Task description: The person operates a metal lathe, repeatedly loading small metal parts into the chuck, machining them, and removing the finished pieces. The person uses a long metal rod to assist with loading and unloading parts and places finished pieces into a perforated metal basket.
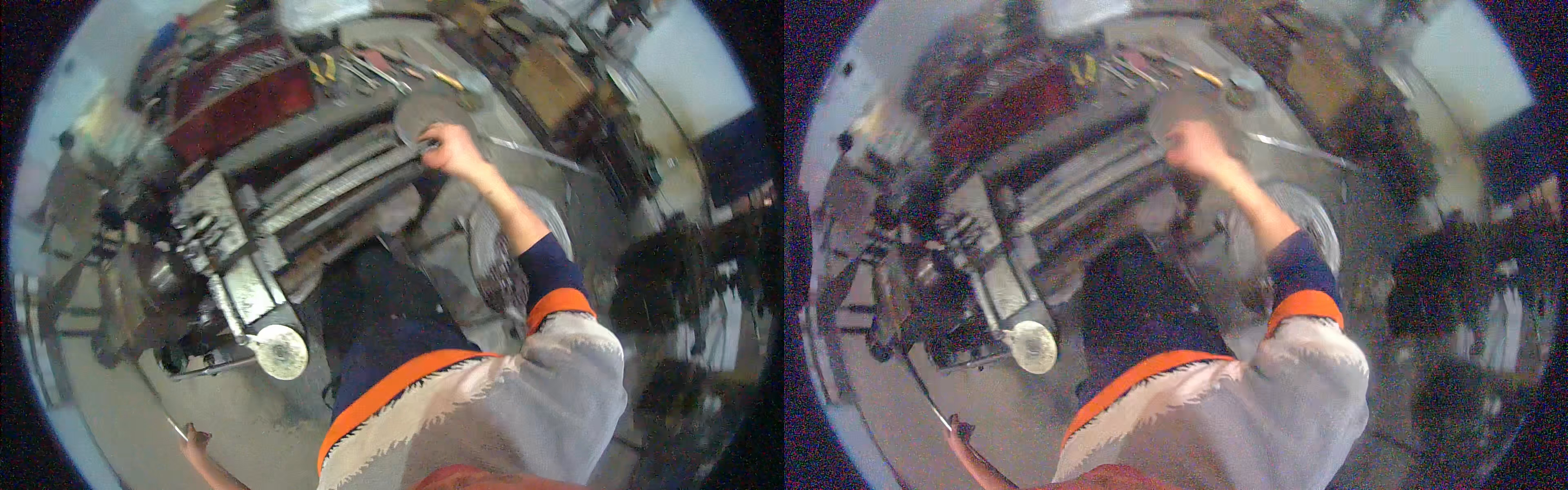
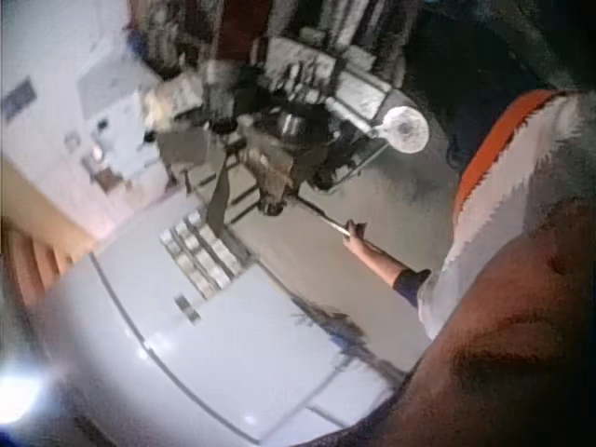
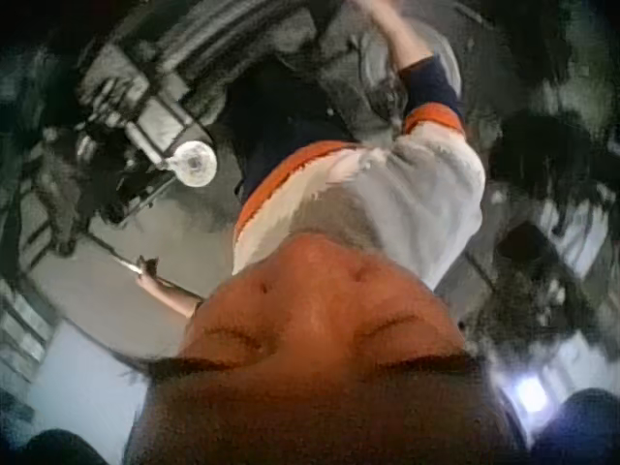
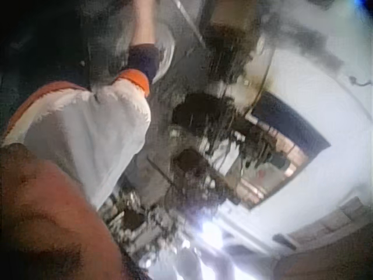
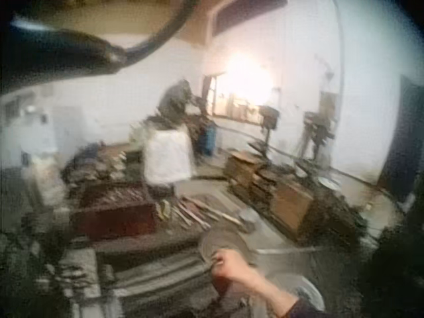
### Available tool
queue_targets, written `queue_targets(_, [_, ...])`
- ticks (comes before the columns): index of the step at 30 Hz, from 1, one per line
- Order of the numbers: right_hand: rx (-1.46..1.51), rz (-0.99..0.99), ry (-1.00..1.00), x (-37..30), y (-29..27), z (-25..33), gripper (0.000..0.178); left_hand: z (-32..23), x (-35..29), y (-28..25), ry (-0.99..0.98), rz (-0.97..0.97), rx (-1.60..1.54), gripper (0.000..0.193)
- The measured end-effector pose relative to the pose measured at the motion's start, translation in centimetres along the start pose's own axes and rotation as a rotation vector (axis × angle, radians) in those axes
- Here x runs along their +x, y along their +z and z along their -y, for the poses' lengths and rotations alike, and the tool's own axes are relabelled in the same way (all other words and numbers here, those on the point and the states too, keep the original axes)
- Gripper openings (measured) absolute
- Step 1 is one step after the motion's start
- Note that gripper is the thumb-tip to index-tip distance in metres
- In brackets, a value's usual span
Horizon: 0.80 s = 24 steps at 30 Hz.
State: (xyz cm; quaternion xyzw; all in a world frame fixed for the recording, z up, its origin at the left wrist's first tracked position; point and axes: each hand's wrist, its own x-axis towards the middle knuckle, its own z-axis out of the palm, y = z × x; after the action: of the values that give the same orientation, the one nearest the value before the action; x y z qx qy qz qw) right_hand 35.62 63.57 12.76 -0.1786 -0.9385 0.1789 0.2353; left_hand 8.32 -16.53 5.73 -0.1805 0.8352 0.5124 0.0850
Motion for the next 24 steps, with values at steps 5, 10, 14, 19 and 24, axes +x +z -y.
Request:
queue_targets(5, [-0.426, 0.157, 0.708, -18.2, -3.0, -11.0, 0.026, 0.3, 1.4, -0.2, -0.065, 0.166, -0.212, 0.036])
queue_targets(10, [-0.425, 0.421, 0.610, -25.6, -0.7, -10.4, 0.027, 5.7, 6.9, -5.1, -0.270, 0.280, -0.505, 0.034])
queue_targets(14, [-0.325, 0.394, 0.318, -25.7, 0.3, -9.8, 0.029, 4.3, 5.9, -2.1, -0.247, 0.187, -0.284, 0.030])
queue_targets(19, [-0.448, 0.763, 0.307, -24.8, 1.8, -9.8, 0.030, 1.3, 3.9, -1.5, -0.168, 0.005, -0.246, 0.035])
queue_targets(24, [-0.419, 0.583, 0.228, -26.4, 2.5, -12.3, 0.032, 4.9, 7.3, -4.1, -0.150, 0.092, -0.240, 0.035])
